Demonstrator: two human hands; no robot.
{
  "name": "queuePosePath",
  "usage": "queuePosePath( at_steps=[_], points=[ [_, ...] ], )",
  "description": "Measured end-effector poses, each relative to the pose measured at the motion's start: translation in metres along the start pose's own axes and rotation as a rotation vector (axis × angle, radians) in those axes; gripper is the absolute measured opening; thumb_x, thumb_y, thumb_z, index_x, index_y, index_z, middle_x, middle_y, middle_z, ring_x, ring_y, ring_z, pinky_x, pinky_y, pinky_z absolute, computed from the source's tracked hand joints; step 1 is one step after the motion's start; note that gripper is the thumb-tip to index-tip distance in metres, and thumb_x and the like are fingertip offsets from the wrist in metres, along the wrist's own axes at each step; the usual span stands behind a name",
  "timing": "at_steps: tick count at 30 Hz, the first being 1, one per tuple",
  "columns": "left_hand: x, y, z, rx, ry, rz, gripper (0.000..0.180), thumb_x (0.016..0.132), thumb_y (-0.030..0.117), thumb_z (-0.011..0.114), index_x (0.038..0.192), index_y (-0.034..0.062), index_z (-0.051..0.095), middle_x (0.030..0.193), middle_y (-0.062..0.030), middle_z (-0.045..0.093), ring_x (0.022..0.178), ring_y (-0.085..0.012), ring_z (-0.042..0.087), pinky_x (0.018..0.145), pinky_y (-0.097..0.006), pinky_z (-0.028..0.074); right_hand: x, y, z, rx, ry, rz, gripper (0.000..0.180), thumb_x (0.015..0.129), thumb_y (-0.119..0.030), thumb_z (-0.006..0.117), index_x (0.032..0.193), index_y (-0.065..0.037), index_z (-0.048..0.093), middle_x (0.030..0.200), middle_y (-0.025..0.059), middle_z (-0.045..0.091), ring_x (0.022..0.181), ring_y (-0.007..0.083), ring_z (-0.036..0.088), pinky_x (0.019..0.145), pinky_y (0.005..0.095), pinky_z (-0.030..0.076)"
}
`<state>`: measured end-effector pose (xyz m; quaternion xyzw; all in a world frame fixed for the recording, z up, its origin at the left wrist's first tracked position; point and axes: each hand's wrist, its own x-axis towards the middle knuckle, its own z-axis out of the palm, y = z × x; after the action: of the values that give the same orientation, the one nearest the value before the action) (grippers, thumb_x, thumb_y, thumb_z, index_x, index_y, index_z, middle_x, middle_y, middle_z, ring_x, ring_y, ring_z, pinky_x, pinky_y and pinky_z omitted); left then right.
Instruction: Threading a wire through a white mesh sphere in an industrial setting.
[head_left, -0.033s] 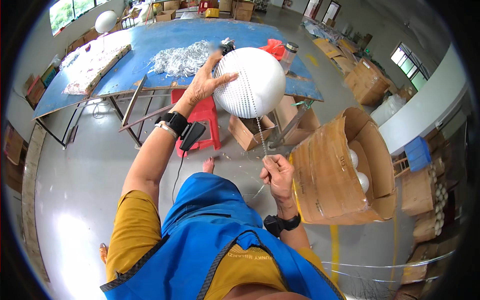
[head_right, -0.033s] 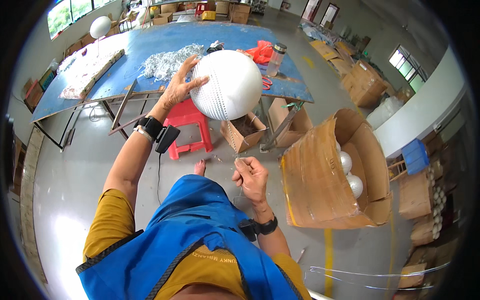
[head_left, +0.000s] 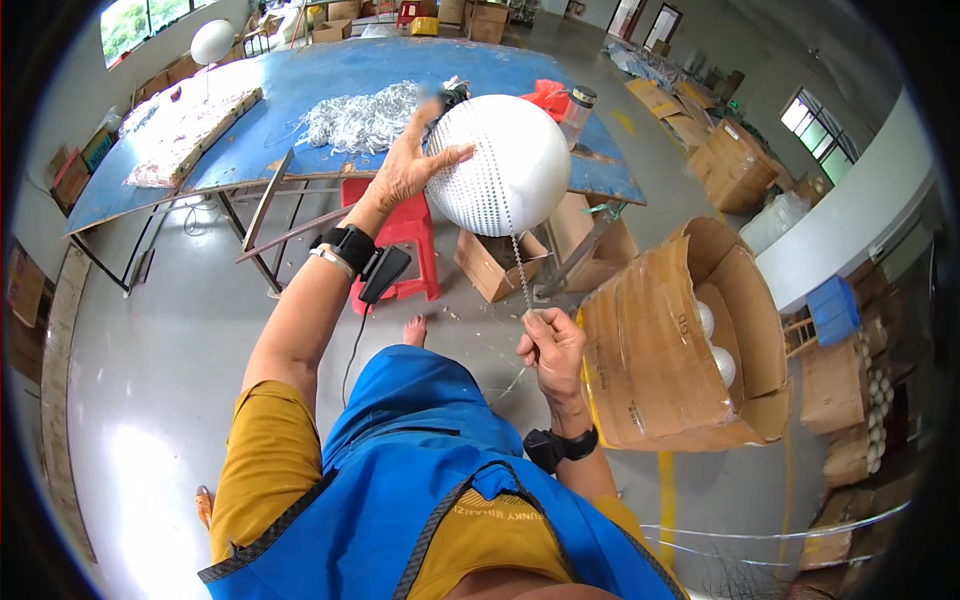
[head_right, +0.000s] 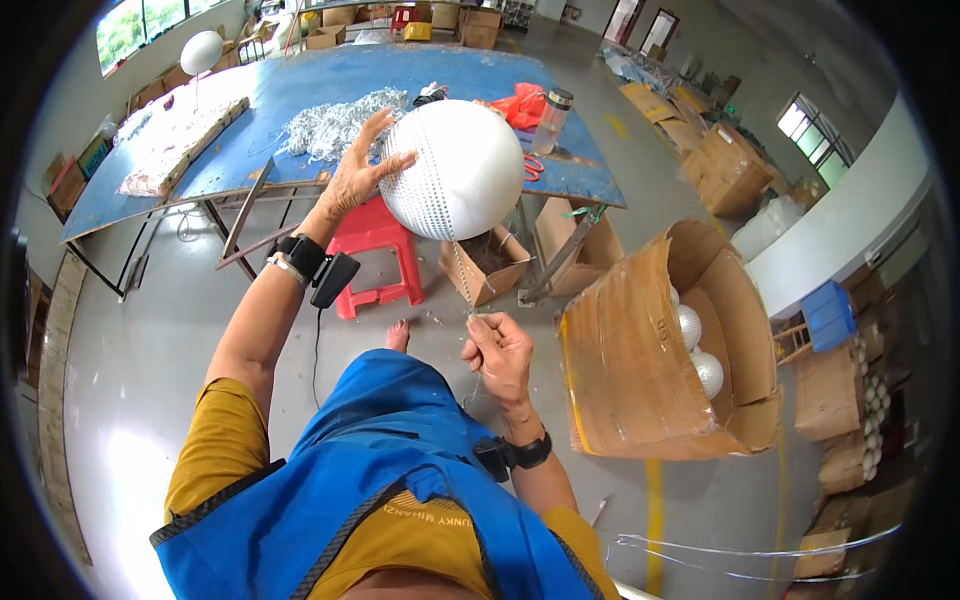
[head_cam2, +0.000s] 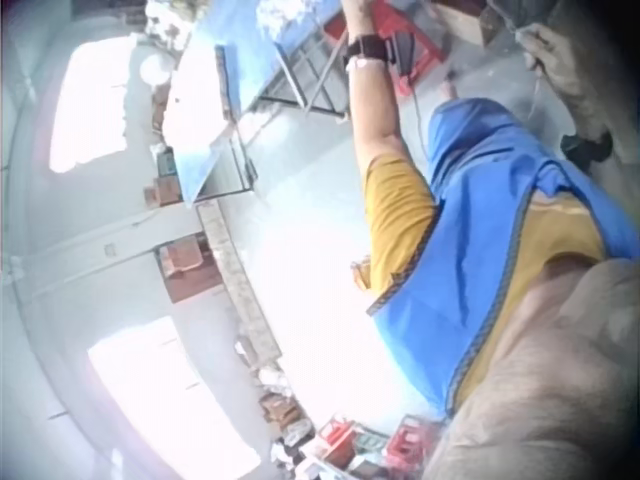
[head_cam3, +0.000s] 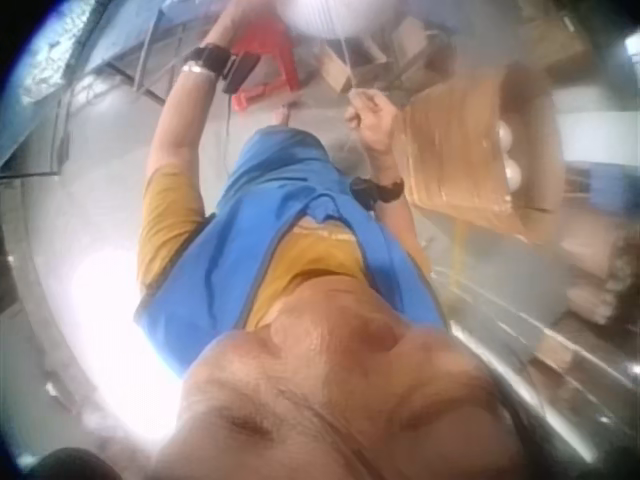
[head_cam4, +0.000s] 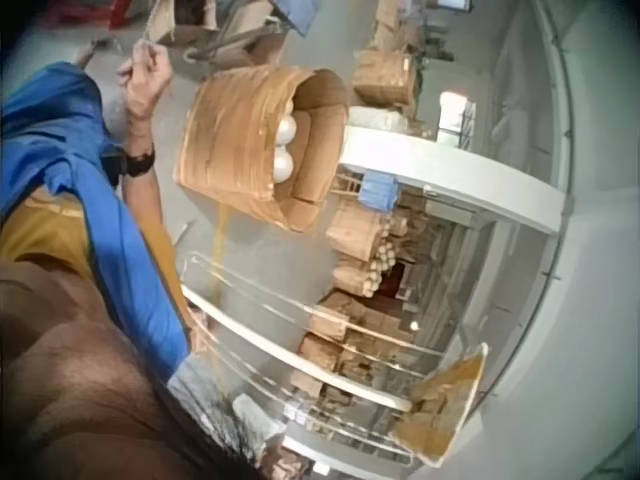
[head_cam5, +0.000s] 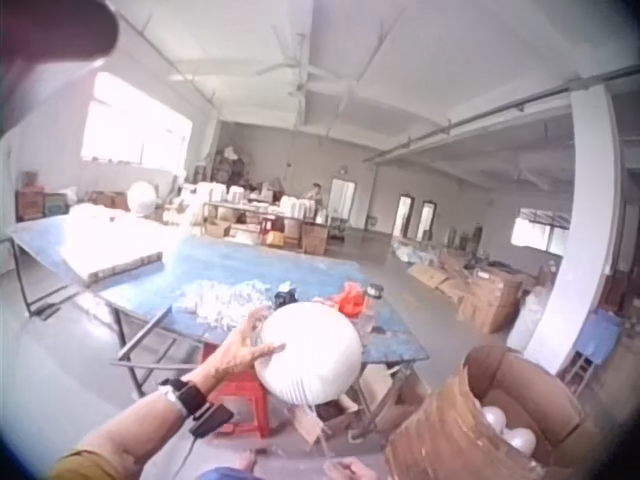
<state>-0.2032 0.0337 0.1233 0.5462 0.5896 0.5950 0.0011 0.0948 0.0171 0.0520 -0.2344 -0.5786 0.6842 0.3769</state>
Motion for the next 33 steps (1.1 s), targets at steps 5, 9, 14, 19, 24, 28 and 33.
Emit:
queuePosePath(
  at_steps=[5,9,14,19,24,28,33],
  points=[
    [-0.007,0.017,0.002,0.279,0.21,0.141,0.046,0.068,0.035,0.074,0.095,0.0006,0.059,0.103,-0.0125,0.059,0.098,-0.02,0.053,0.086,-0.034,0.04,0.01,0.0,0.006,-0.005,0.004,-0.049,0.016,0.087,-0.015,0.056,0.082,0.0,0.054,0.056,0.0038,0.054,0.044,0.005,0.044,0.041,0.0168,0.034],
    [-0.015,0.015,0.011,0.007,0.219,0.045,0.046,0.069,0.04,0.07,0.092,0.0017,0.06,0.1,-0.0161,0.059,0.1,-0.026,0.053,0.086,-0.039,0.038,0.015,-0.001,0.009,-0.04,-0.019,-0.052,0.015,0.087,-0.015,0.055,0.082,0.0,0.054,0.057,0.0039,0.055,0.045,0.0048,0.044,0.042,0.0169,0.035],
    [-0.038,0.005,0.016,0.367,0.086,0.192,0.081,0.067,0.059,0.062,0.122,0.002,0.044,0.125,-0.0168,0.045,0.116,-0.0271,0.041,0.1,-0.049,0.015,0.024,0.004,0.012,-0.04,-0.003,-0.063,0.016,0.088,-0.016,0.054,0.082,0.0,0.054,0.057,0.0038,0.055,0.045,0.005,0.045,0.043,0.0168,0.036],
    [-0.025,0.015,0.011,0.305,0.07,0.047,0.088,0.064,0.058,0.066,0.126,0.0015,0.038,0.126,-0.0187,0.043,0.117,-0.0316,0.04,0.1,-0.046,0.021,0.023,0.0,0.016,-0.051,0.003,-0.074,0.017,0.088,-0.016,0.053,0.083,0.0,0.055,0.058,0.0041,0.056,0.046,0.0054,0.047,0.043,0.0168,0.036],
    [-0.018,0.024,0.005,0.317,0.193,0.203,0.072,0.065,0.049,0.071,0.113,0.0013,0.047,0.109,-0.0198,0.053,0.11,-0.0333,0.045,0.091,-0.041,0.037,-0.012,-0.007,0.004,-0.13,-0.033,0.018,0.018,0.087,-0.016,0.055,0.084,0.001,0.057,0.061,0.0053,0.058,0.047,0.0056,0.049,0.043,0.0172,0.037],
    [-0.014,0.025,0.012,0.24,0.274,0.264,0.047,0.065,0.044,0.072,0.089,0.0067,0.057,0.099,-0.0083,0.054,0.097,-0.0256,0.048,0.087,-0.04,0.028,-0.034,-0.012,0.001,-0.135,-0.058,0.062,0.017,0.086,-0.016,0.056,0.085,0.001,0.057,0.059,0.0053,0.058,0.046,0.0053,0.048,0.042,0.0173,0.038],
    [-0.019,0.016,0.02,0.254,0.268,0.204,0.036,0.068,0.041,0.071,0.079,0.0085,0.059,0.089,-0.0032,0.057,0.089,-0.0216,0.05,0.083,-0.037,0.028,-0.031,-0.003,0.002,-0.113,-0.049,0.082,0.018,0.087,-0.017,0.056,0.084,0.0,0.057,0.059,0.0055,0.058,0.046,0.0058,0.049,0.042,0.0173,0.038]
  ],
)
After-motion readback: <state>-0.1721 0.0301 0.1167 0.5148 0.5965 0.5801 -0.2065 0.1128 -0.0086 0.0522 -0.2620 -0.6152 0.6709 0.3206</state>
